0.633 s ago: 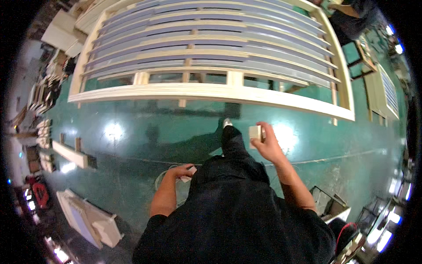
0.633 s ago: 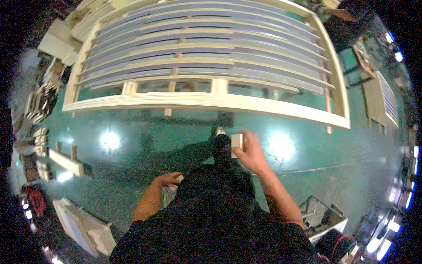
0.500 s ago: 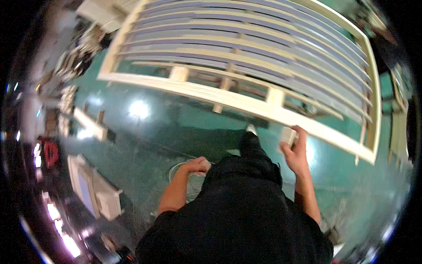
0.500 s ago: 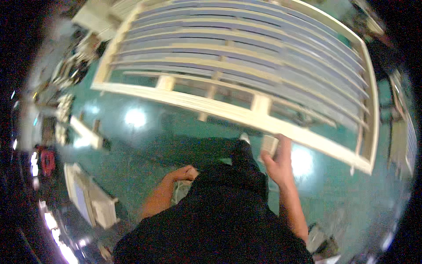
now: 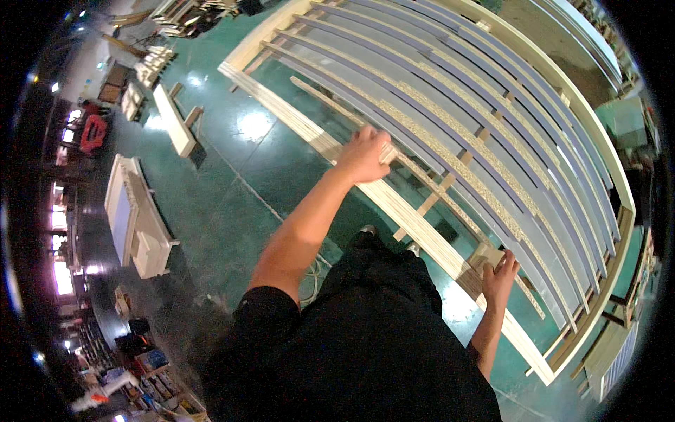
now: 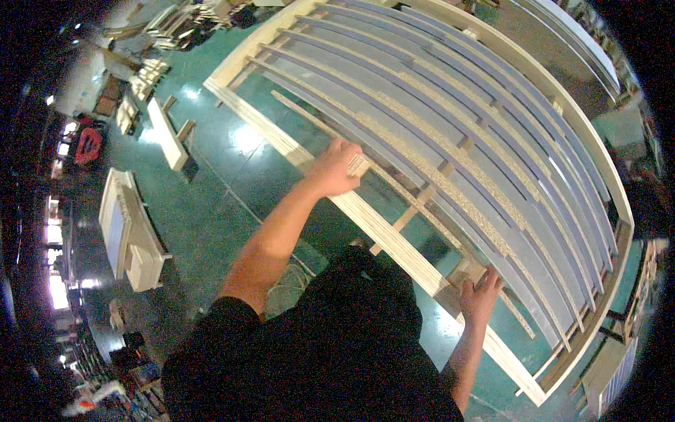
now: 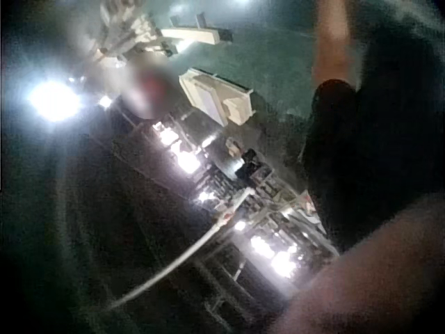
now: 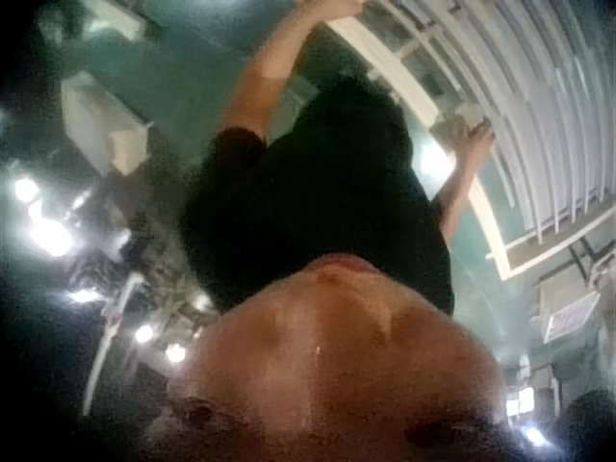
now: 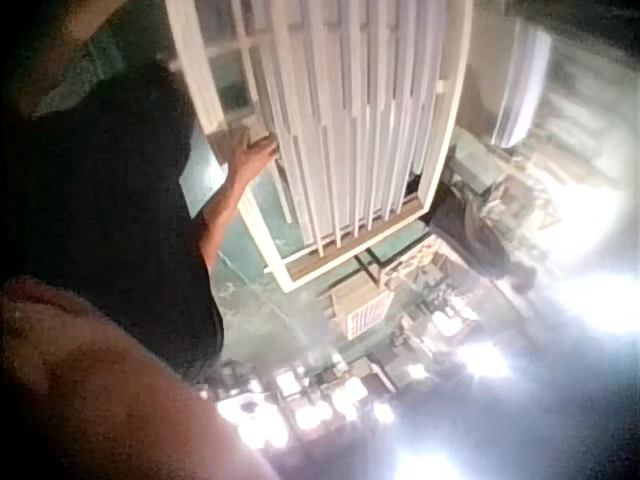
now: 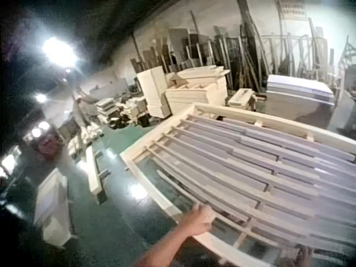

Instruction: The person assembles a wooden frame by placing small wooden blocks and long slats onto a larger structure. They use a nail gun to secure the pieces in place, repeatedly positioning and fastening components to build the frame.

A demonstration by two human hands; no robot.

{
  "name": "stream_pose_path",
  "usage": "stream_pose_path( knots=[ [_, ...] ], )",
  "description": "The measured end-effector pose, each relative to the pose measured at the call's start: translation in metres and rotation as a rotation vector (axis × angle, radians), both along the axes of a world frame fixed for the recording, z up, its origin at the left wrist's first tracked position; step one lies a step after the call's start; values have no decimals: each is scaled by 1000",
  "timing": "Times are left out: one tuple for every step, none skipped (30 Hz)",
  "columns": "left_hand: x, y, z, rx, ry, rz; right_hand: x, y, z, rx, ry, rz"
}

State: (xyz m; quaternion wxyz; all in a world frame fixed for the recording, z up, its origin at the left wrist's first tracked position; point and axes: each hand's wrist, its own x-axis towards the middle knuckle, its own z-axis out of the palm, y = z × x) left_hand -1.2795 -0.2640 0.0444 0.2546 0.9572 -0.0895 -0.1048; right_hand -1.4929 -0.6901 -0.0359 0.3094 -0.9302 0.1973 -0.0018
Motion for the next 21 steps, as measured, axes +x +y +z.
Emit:
stream_pose_path(
  knots=[
    [21,-3,-5,154,17,-6,5,5,5,-10,21,-24],
    [37,3,-22,82,77,-25,1,3,7,-32,49,-61],
    [46,-3,-25,147,151,-51,0,9,10,-29,90,-103],
    [52,3,-42,135,162,-113,6,18,11,-32,132,-151],
    [55,2,-48,147,169,-157,2,13,-9,-132,101,-119],
    [59,14,-68,124,110,-143,11,30,-3,-174,53,-133],
    [57,24,-73,109,88,-126,18,43,2,-173,121,-222],
    [52,33,-78,105,70,-152,25,51,21,-120,225,-281],
    [47,33,-70,134,84,-124,24,50,20,-156,211,-281],
    [42,24,-56,167,53,-144,21,44,17,-190,184,-267],
    [36,22,-57,173,38,-158,17,43,17,-186,219,-283],
    [31,18,-56,181,23,-163,13,41,21,-178,252,-289],
    [37,21,-56,186,37,-174,19,51,27,-173,291,-295],
    [42,23,-56,190,51,-182,22,62,31,-179,327,-312],
    [48,26,-56,195,65,-189,25,73,36,-185,363,-327],
    [51,27,-58,205,55,-191,26,75,43,-200,385,-336],
    [53,27,-63,218,44,-202,22,73,43,-220,344,-308],
    [56,28,-67,230,32,-213,21,71,33,-238,336,-306],
    [56,26,-66,272,31,-233,23,68,17,-262,328,-309],
    [58,29,-70,264,7,-186,26,66,9,-285,318,-314],
    [63,30,-77,248,-25,-156,26,68,12,-299,335,-325]
  ],
)
